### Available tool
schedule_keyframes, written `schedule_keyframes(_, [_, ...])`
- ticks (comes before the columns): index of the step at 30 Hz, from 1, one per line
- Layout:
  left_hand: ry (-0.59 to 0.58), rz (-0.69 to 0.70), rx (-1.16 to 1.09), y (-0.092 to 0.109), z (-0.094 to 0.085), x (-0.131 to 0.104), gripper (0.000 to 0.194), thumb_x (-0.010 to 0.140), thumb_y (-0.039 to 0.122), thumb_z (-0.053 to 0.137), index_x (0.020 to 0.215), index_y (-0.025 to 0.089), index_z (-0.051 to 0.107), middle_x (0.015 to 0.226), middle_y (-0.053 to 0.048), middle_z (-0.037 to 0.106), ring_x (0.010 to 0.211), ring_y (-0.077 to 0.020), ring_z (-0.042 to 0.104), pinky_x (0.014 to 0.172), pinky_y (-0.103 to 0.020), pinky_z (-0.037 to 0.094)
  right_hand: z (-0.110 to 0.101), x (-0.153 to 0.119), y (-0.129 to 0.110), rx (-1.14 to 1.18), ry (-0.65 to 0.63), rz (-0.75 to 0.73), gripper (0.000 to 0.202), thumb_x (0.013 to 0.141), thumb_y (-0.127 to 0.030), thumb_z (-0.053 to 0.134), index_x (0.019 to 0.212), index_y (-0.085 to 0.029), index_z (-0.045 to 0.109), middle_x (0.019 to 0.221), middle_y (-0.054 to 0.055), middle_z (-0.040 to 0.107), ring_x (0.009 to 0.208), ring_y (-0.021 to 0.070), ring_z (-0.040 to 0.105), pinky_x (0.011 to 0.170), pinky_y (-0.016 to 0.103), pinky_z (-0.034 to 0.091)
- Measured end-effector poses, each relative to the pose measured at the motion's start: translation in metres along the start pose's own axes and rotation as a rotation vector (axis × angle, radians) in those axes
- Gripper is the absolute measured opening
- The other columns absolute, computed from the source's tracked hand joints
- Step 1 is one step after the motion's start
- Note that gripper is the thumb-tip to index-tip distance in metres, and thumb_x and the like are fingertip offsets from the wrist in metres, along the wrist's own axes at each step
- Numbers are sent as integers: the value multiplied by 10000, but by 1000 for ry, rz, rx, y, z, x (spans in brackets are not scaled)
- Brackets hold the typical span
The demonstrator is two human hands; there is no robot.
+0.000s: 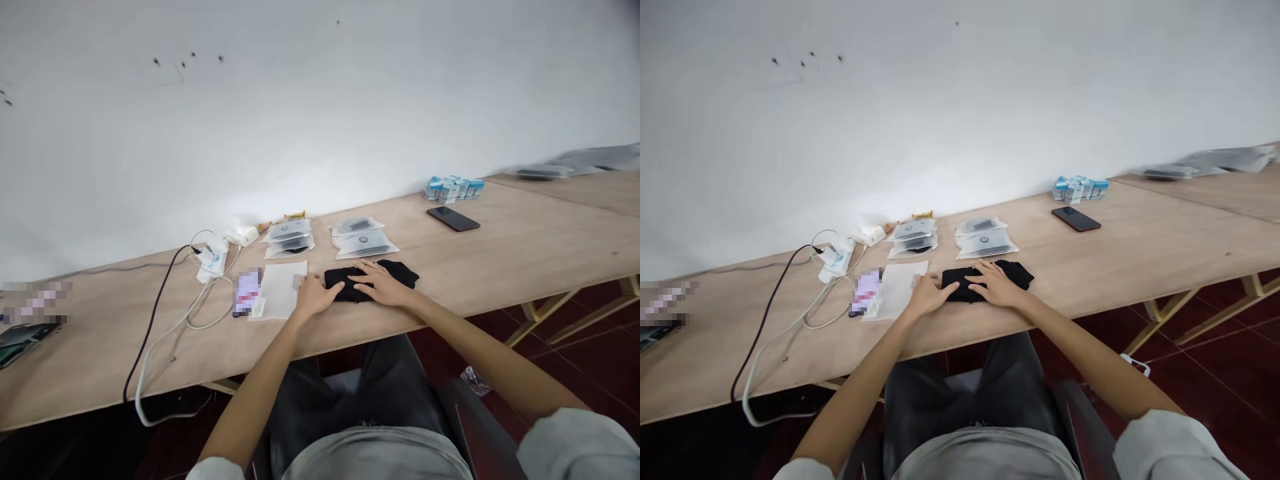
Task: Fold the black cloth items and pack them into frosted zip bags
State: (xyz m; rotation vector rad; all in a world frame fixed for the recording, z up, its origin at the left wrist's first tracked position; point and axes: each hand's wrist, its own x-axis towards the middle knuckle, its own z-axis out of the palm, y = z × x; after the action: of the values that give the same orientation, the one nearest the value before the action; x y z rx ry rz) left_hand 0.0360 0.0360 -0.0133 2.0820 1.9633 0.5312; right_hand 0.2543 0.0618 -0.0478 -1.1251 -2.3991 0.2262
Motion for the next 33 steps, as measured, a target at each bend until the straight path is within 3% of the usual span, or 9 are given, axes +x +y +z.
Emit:
schedule_keyframes(4, [-10, -57, -9, 8, -4, 4, 280, 764, 441, 624, 813, 173, 690, 1181, -113, 645, 1216, -320, 490, 972, -377, 416, -5, -16, 21, -20, 163, 14, 356, 946, -420, 489, 1176, -247, 698, 1496, 102, 446, 1429, 334, 309, 1132, 567, 302])
schedule_keyframes(8, [117, -43, 162, 1, -34, 4, 183, 750, 333, 624, 753, 157, 672, 1252, -147, 595, 1246, -354, 457, 968, -432, 414, -17, -37, 51, 12, 332, 107, 361, 951, -415, 452, 1149, -225, 686, 1362, 115, 579, 1345, 304, 446, 1111, 521, 366])
schedule_keyframes(12, [274, 45, 270, 10, -57, 3, 154, 772, 277, 622, 747, 139, 683, 1295, -183, 555, 1279, -401, 408, 1000, -518, 383, -23, -53, 68, 54, 384, 224, 367, 940, -452, 453, 1088, -209, 685, 1322, 129, 600, 1267, 308, 524, 1078, 503, 404])
schedule_keyframes(14, [214, 204, 180, 22, -59, 0, 196, 809, 334, 621, 807, 157, 706, 1307, -152, 557, 1285, -375, 415, 1033, -503, 376, -24, -56, 67, 70, 374, 236, 367, 939, -452, 455, 1081, -199, 679, 1327, 137, 594, 1252, 305, 537, 1073, 496, 409])
schedule_keyframes(17, [-37, 470, -14, 34, -54, -7, 372, 862, 492, 576, 1085, 217, 690, 1373, -92, 526, 1289, -297, 442, 1072, -435, 374, -26, -55, 57, 85, 363, 225, 358, 944, -436, 458, 1118, -195, 658, 1340, 135, 584, 1268, 291, 524, 1080, 486, 401])
schedule_keyframes(19, [-100, 519, -63, 29, -49, -12, 455, 895, 538, 517, 1206, 227, 634, 1380, -83, 524, 1282, -271, 452, 1082, -415, 366, -29, -51, 47, 106, 365, 189, 342, 946, -421, 463, 1141, -205, 644, 1333, 120, 591, 1273, 278, 519, 1084, 478, 397])
schedule_keyframes(26, [92, 184, 278, -29, -36, -22, 360, 920, 394, 494, 1136, 149, 645, 1320, -139, 543, 1262, -322, 424, 1015, -451, 381, -32, -16, 1, 172, 285, -64, 266, 954, -344, 454, 1013, -223, 684, 1156, 91, 675, 1136, 254, 599, 1005, 435, 464])
schedule_keyframes(29, [53, 53, 367, -40, -35, -28, 415, 908, 445, 481, 1112, 124, 648, 1269, -161, 564, 1227, -348, 438, 965, -452, 396, -18, -3, -17, 135, 150, -134, 273, 961, -336, 448, 994, -204, 685, 1260, 110, 633, 1179, 256, 577, 1023, 432, 448])
schedule_keyframes(33, [-33, 5, 370, -46, -34, -33, 420, 895, 445, 475, 1115, 129, 642, 1279, -158, 557, 1226, -341, 435, 959, -426, 386, -4, 0, -39, 14, 7, -151, 314, 951, -394, 479, 1044, -174, 683, 1219, 149, 638, 1133, 290, 591, 982, 467, 462])
